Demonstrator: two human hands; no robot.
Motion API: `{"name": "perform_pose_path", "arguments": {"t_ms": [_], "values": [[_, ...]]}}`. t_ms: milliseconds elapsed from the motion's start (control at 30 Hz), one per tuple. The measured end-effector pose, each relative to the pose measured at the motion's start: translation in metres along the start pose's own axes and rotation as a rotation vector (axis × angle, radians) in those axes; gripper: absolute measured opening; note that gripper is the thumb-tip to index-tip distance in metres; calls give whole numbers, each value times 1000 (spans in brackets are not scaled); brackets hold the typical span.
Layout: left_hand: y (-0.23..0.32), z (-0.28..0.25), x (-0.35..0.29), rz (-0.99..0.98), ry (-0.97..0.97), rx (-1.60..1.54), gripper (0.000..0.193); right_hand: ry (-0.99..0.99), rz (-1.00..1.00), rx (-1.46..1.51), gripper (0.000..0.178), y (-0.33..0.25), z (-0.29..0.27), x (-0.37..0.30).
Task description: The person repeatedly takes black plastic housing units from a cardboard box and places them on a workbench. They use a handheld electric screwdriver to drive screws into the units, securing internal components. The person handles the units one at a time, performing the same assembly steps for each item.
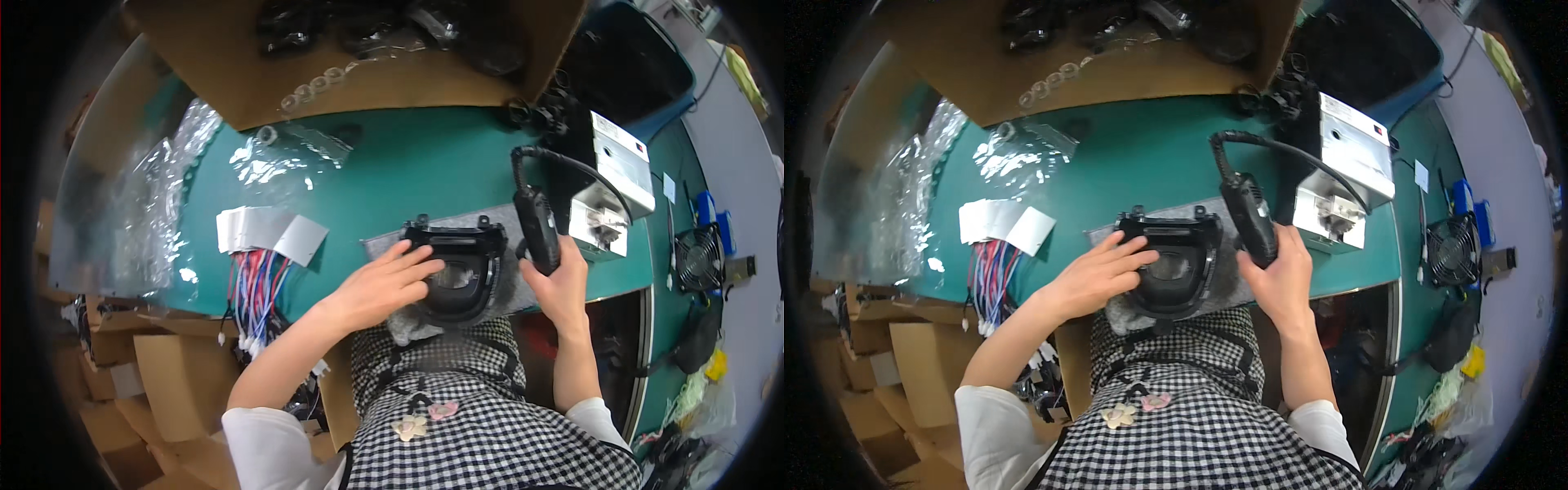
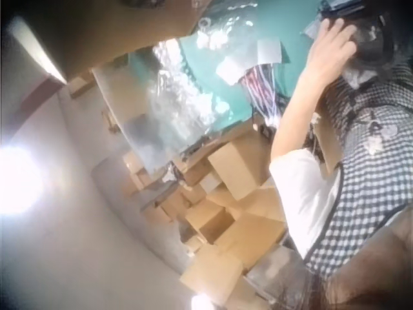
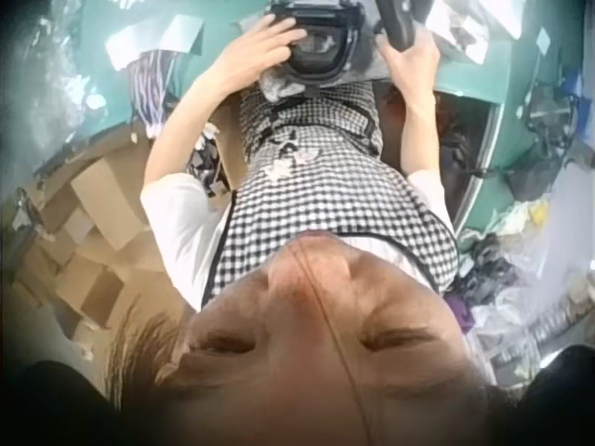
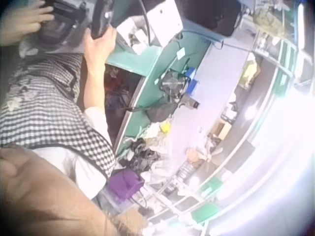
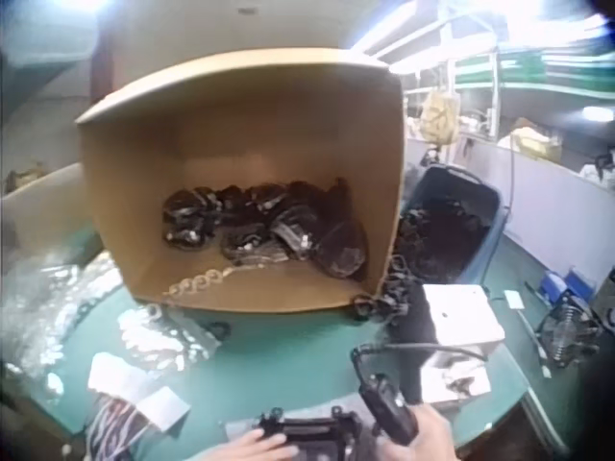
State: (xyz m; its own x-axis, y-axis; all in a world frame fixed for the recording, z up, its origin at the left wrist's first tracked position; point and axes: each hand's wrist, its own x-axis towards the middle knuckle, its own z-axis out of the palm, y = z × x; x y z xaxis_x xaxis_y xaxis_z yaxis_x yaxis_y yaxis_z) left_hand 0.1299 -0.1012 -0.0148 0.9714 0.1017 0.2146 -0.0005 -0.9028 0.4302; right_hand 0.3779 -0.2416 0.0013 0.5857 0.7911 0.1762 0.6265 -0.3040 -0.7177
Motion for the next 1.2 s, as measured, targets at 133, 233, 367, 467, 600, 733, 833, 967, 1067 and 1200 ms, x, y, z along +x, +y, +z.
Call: {"name": "perform_pose_path", "arguments": {"t_ms": [133, 233, 367, 467, 600, 733, 833, 967, 1067, 1200], "values": [[-6, -31, 9, -53, 180, -148, 34, -71, 117, -13, 37, 9, 6, -2], [-84, -72, 5, -476, 563, -148, 19, -142, 259, 79, 35, 16, 9, -3], [-203, -111, -2, -1015, 811, 31, 16, -193, 298, 151, 34, 21, 9, -3], [-279, -111, 3, -1350, 825, 271, 24, -194, 299, 126, 34, 23, 9, -3], [-324, -100, 4, -1468, 653, 260, 37, -182, 243, 120, 36, 10, 5, -1], [-334, -101, -13, -1310, 917, -268, 33, -198, 212, 113, 34, 11, 3, 1], [-314, -110, -17, -1132, 1176, -733, 25, -187, 246, 140, 35, 18, 6, -1], [-224, -144, -23, -928, 1157, -676, 27, -209, 321, 249, 35, 18, 8, 0], [-96, -118, 30, -748, 844, -749, 24, -165, 345, 239, 37, 25, 7, -1], [13, -45, 47, -584, 555, -583, 15, -149, 338, 298, 36, 28, 3, -3]]}}
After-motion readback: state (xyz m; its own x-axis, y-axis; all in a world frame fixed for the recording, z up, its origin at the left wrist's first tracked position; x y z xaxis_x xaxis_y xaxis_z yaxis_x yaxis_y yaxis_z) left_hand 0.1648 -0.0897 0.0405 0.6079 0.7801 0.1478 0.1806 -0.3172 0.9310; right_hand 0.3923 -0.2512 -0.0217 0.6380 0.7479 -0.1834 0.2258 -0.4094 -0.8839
